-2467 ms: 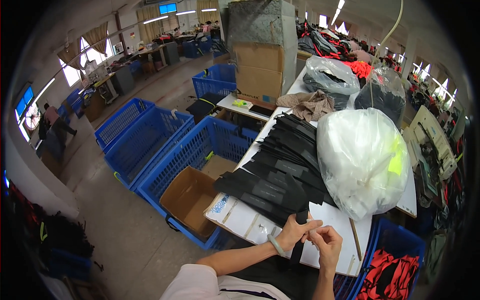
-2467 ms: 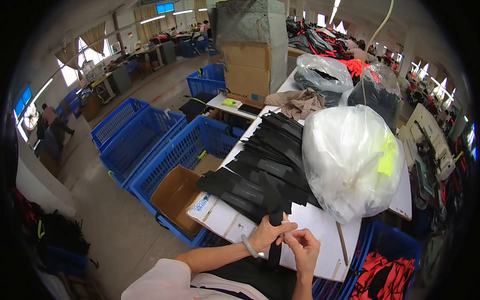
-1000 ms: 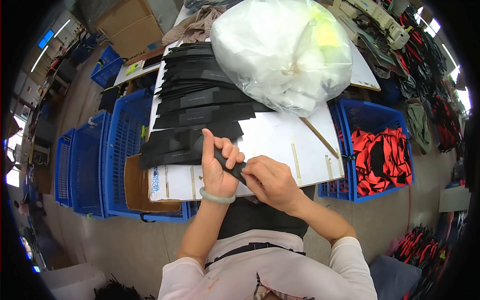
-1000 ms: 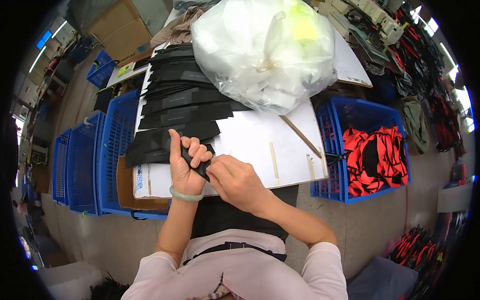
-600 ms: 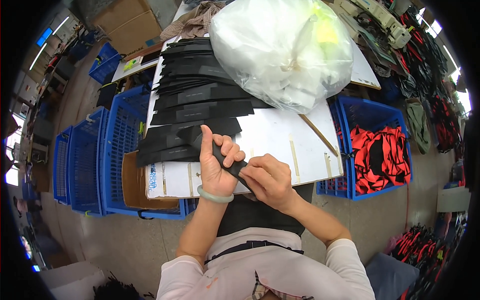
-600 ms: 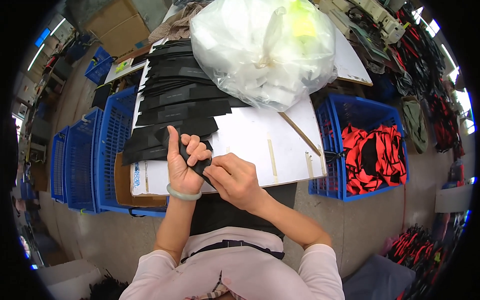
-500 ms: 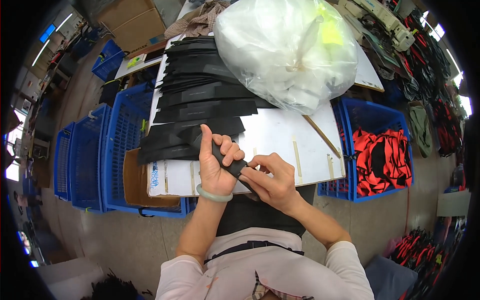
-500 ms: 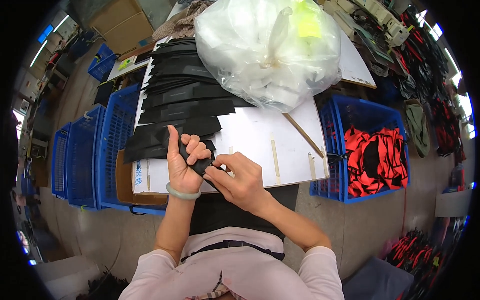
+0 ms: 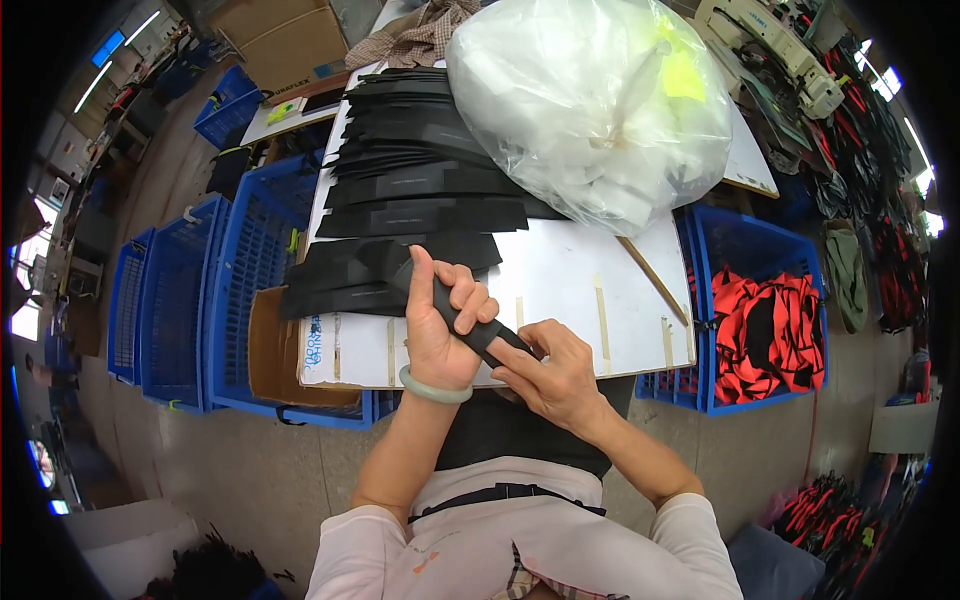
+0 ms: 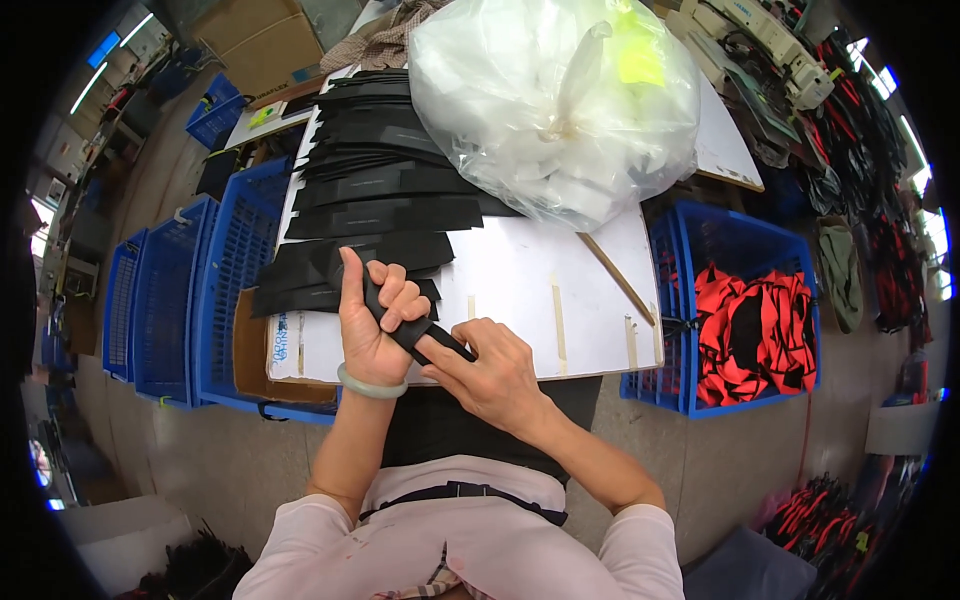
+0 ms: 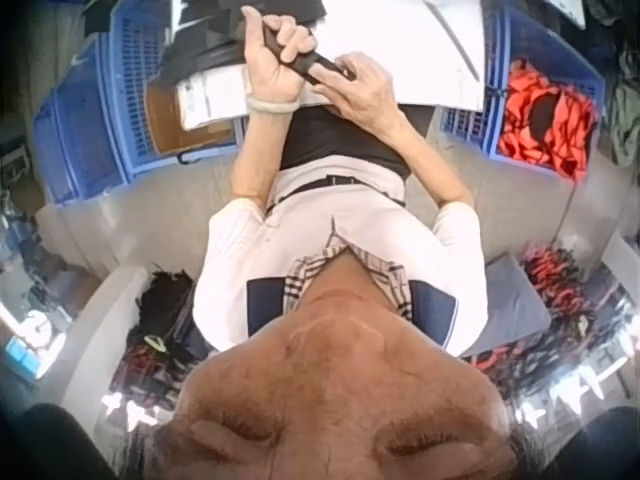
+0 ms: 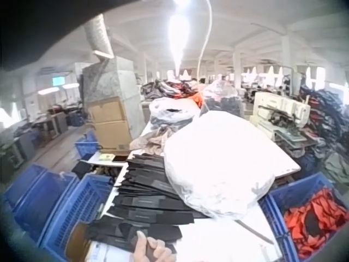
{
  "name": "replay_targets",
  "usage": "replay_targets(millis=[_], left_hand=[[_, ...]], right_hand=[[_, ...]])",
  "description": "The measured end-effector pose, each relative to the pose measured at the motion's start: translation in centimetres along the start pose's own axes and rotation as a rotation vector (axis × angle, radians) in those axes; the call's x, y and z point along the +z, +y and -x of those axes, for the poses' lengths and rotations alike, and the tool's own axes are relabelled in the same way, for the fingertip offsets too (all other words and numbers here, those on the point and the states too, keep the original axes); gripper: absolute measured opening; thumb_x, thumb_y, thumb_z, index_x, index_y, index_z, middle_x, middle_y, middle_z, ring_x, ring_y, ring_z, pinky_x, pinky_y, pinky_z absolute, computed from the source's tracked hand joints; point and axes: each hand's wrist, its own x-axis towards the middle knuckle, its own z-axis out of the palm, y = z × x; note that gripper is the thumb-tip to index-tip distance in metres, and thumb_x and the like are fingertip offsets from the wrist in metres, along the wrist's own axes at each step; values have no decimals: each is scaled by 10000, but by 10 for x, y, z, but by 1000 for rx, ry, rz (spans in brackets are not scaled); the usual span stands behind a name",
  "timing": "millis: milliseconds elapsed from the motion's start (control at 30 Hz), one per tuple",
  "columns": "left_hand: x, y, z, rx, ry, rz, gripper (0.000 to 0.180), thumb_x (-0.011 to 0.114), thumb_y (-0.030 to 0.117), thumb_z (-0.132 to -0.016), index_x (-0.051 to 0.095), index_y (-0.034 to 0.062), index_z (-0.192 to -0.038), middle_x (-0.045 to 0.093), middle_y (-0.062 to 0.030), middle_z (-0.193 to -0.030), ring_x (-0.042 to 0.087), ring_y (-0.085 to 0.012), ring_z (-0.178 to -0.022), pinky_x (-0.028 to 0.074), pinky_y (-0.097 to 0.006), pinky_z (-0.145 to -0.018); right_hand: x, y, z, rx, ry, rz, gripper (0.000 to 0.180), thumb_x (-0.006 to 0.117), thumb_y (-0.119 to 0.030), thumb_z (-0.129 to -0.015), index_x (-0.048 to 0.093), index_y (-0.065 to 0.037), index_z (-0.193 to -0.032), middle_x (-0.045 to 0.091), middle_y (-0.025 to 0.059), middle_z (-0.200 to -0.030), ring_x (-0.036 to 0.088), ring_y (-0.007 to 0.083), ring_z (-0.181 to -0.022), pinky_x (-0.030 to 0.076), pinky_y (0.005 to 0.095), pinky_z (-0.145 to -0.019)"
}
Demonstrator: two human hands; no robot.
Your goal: Applying adhesive labels to black fabric straps at a production workbench.
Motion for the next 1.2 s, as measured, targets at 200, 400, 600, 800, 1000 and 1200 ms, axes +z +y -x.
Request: replay_targets(millis=[200, 400, 600, 800, 1000, 1200], left_hand=[[7, -18, 12, 173, -166, -305, 405, 459, 414, -987, 422, 88, -748, 408, -28, -615, 407, -126, -427, 458, -313, -511], [5, -37, 22, 329, -383, -622, 407, 449, 371, -999, 523, 17, -814, 572, -87, -736, 569, -166, -602, 494, -316, -642], [8, -38, 34, 281, -292, -993, 363, 529, 295, -977, 595, -31, -1124, 640, -93, -975, 589, -156, -940, 453, -291, -880], [-24, -47, 65, 378, -497, -1613, 141, 685, 34, -804, 645, -3, -934, 638, -144, -889, 646, -281, -824, 526, -322, -727], [-48, -87, 47, 358, -866, -2165, 700, 740, 125, -741, 421, 4, -1352, 387, -189, -1405, 315, -386, -1350, 275, -498, -1101], [-62, -91, 47, 362, -833, -2239, 718, 740, 85, -727, 419, 33, -1367, 363, -182, -1426, 317, -376, -1348, 266, -503, -1108]], right_hand=[[0, 6, 21, 200, 28, -349, 182, 712, -26, -765, 706, -50, -946, 597, 117, -947, 580, 220, -807, 476, 302, -710], [-8, 5, 26, 682, 237, -1234, 181, 653, 74, -795, 601, 24, -961, 608, 90, -1038, 574, 133, -918, 450, 264, -840], [-36, 20, 21, 654, 146, -646, 144, 718, 65, -726, 637, 14, -833, 631, 61, -826, 580, 130, -777, 458, 236, -711], [-73, 66, 50, 7, 182, 259, 204, 751, -35, -660, 667, -45, -845, 635, 58, -838, 584, 221, -758, 444, 343, -699], [-63, 79, 110, 79, 0, 393, 242, 726, -135, -733, 688, -92, -969, 636, 60, -1044, 581, 230, -988, 422, 399, -878], [-69, 78, 135, 250, -179, 426, 498, 721, -292, -771, 607, -172, -1240, 535, 38, -1335, 437, 256, -1297, 264, 486, -1096]])
